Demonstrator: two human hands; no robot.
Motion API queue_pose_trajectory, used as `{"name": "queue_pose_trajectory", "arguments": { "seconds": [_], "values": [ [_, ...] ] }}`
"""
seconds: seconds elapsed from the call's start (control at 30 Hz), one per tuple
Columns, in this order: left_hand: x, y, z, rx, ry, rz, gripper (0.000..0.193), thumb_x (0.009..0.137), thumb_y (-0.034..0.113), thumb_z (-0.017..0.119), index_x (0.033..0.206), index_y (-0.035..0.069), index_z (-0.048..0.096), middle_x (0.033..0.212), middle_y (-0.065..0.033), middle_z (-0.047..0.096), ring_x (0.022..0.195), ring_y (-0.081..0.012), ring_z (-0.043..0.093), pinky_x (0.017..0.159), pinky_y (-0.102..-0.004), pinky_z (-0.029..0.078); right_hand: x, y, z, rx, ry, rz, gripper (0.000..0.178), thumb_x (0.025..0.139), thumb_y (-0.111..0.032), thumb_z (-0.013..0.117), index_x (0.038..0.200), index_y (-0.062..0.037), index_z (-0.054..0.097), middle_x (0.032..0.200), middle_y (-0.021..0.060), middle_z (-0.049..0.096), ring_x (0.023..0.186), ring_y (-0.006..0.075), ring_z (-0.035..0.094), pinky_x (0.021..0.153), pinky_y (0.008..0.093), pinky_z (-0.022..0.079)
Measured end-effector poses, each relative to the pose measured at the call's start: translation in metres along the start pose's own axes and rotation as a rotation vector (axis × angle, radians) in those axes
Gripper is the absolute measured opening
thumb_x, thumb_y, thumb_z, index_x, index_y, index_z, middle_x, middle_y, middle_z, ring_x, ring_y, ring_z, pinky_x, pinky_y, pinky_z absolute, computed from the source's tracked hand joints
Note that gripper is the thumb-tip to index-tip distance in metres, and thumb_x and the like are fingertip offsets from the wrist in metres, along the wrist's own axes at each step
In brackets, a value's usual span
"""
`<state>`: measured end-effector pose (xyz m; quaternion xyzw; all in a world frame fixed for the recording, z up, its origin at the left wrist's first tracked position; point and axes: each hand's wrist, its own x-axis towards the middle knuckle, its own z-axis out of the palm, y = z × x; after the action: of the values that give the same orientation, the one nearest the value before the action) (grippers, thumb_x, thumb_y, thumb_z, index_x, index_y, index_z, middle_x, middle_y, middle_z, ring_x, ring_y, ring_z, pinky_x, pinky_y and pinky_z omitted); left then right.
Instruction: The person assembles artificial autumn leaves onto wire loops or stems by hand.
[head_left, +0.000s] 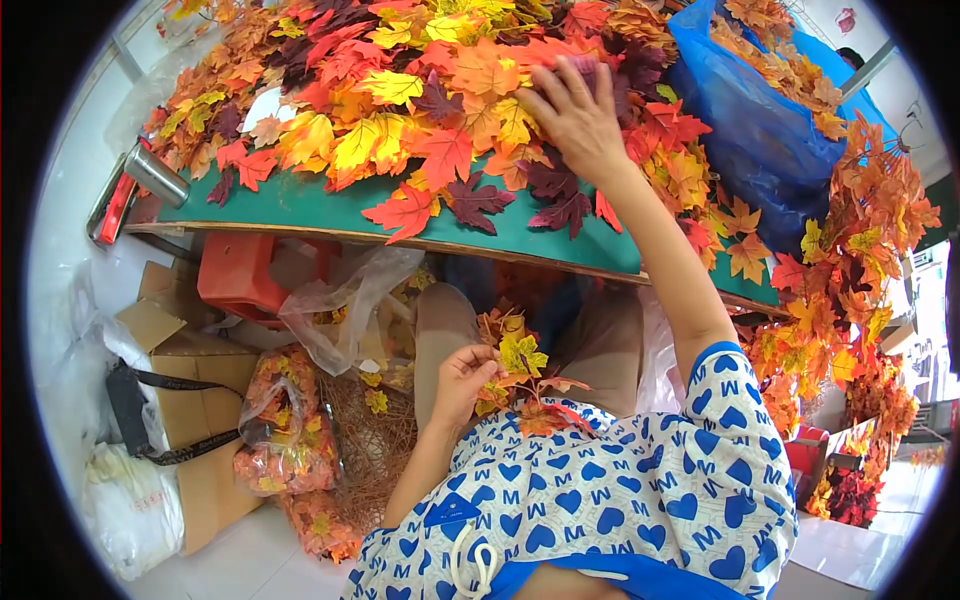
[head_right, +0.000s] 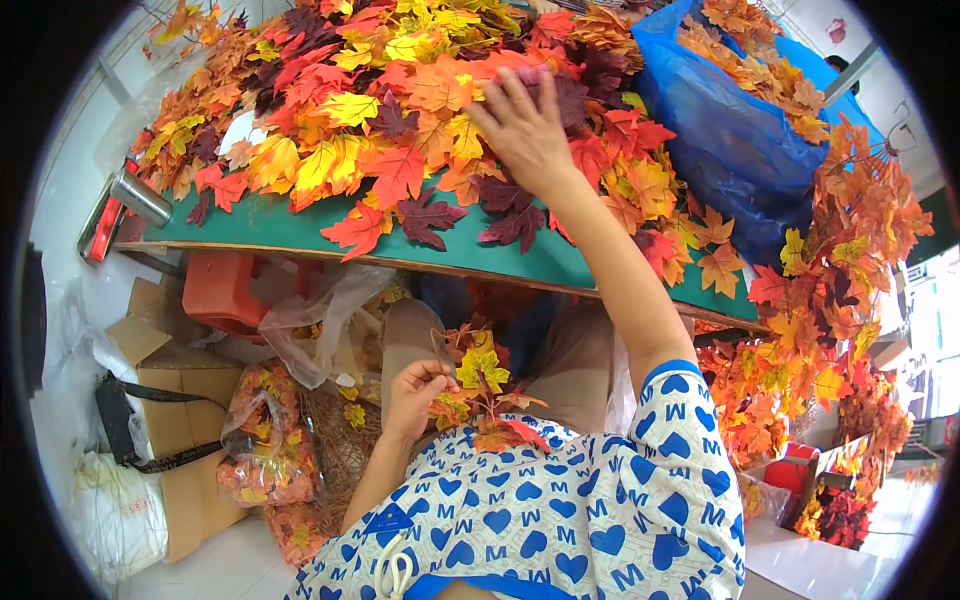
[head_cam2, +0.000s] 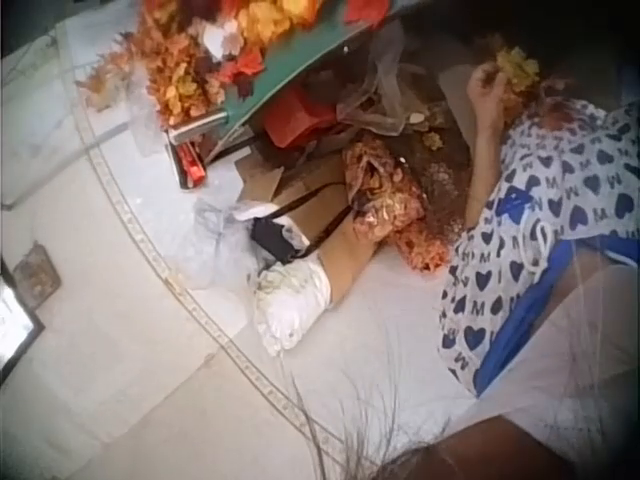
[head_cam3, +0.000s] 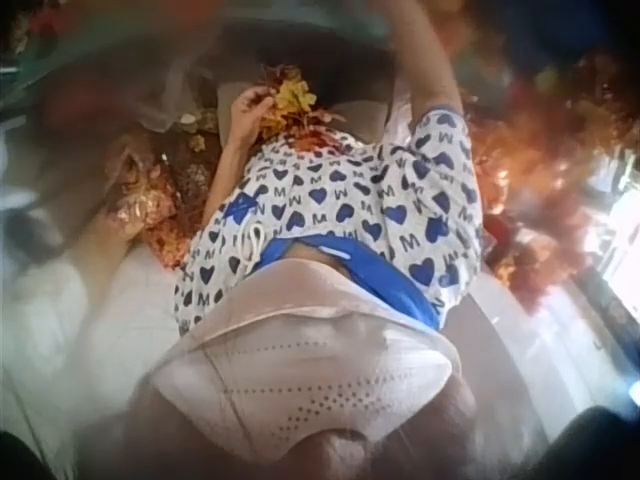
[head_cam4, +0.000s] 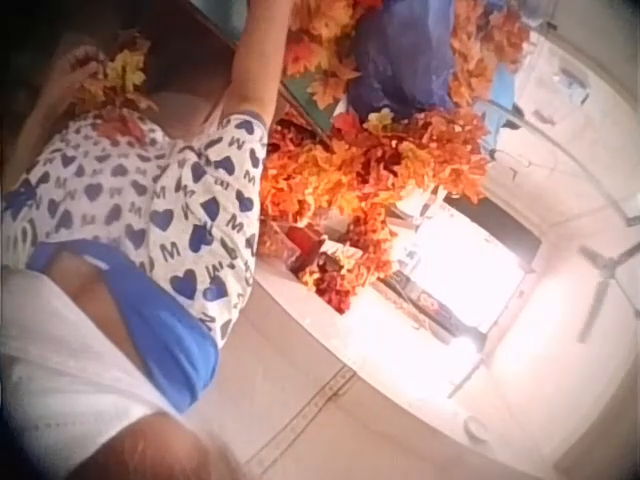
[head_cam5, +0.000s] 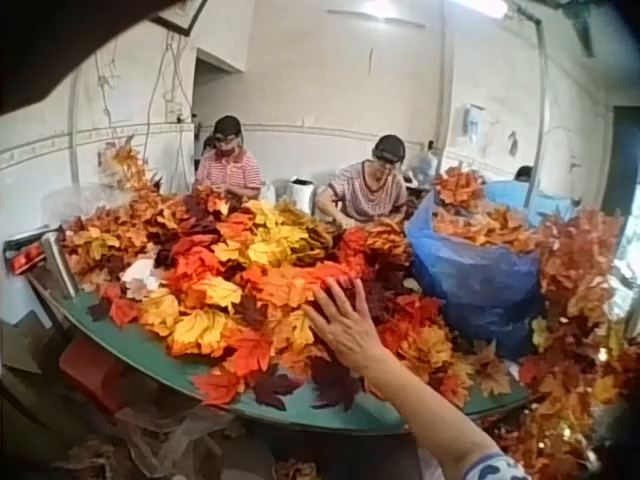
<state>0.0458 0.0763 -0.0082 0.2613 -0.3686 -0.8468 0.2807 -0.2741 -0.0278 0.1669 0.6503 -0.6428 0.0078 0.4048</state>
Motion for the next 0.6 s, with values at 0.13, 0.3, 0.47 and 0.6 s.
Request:
{"name": "queue_pose_trajectory", "arguments": {
  "seconds": [0.13, 0.3, 0.47, 0.6],
  "values": [
    [0.005, 0.003, 0.006, 0.043, -0.012, 0.006, 0.010, 0.084, -0.001, 0.057, 0.094, -0.001, 0.058, 0.084, -0.0081, 0.062, 0.077, -0.0168, 0.061, 0.076, -0.0292, 0.050, 0.016, -0.004, 0.021, 0.014, 0.121, -0.238, 0.037, 0.080, -0.018, 0.054, 0.117, -0.0179, 0.054, 0.139, 0.0067, 0.037, 0.133, 0.0262, 0.026, 0.106, 0.0560, 0.019],
    [0.005, 0.006, 0.007, 0.072, -0.003, 0.019, 0.010, 0.084, -0.001, 0.057, 0.094, -0.001, 0.058, 0.083, -0.0075, 0.061, 0.075, -0.0166, 0.060, 0.076, -0.0290, 0.050, 0.023, 0.013, 0.048, -0.083, -0.076, -0.146, 0.019, 0.078, -0.017, 0.054, 0.095, -0.0093, 0.060, 0.118, 0.0058, 0.051, 0.119, 0.0245, 0.042, 0.101, 0.0503, 0.030],
    [0.005, 0.004, 0.007, 0.062, 0.000, 0.014, 0.009, 0.084, -0.001, 0.057, 0.093, -0.001, 0.058, 0.083, -0.0076, 0.061, 0.075, -0.0168, 0.060, 0.075, -0.0293, 0.050, -0.002, 0.035, 0.048, -0.080, -0.500, -0.267, 0.015, 0.076, -0.013, 0.055, 0.089, -0.0085, 0.061, 0.098, 0.0042, 0.058, 0.113, 0.0248, 0.046, 0.100, 0.0511, 0.031],
    [0.008, 0.007, 0.011, 0.024, -0.016, -0.007, 0.010, 0.084, -0.002, 0.057, 0.094, -0.002, 0.058, 0.084, -0.0082, 0.061, 0.077, -0.0176, 0.061, 0.075, -0.0306, 0.051, -0.001, 0.040, 0.041, 0.156, -0.399, -0.258, 0.019, 0.069, -0.007, 0.057, 0.087, -0.0051, 0.061, 0.092, 0.0068, 0.059, 0.104, 0.0281, 0.051, 0.095, 0.0497, 0.036]
  ]
}}
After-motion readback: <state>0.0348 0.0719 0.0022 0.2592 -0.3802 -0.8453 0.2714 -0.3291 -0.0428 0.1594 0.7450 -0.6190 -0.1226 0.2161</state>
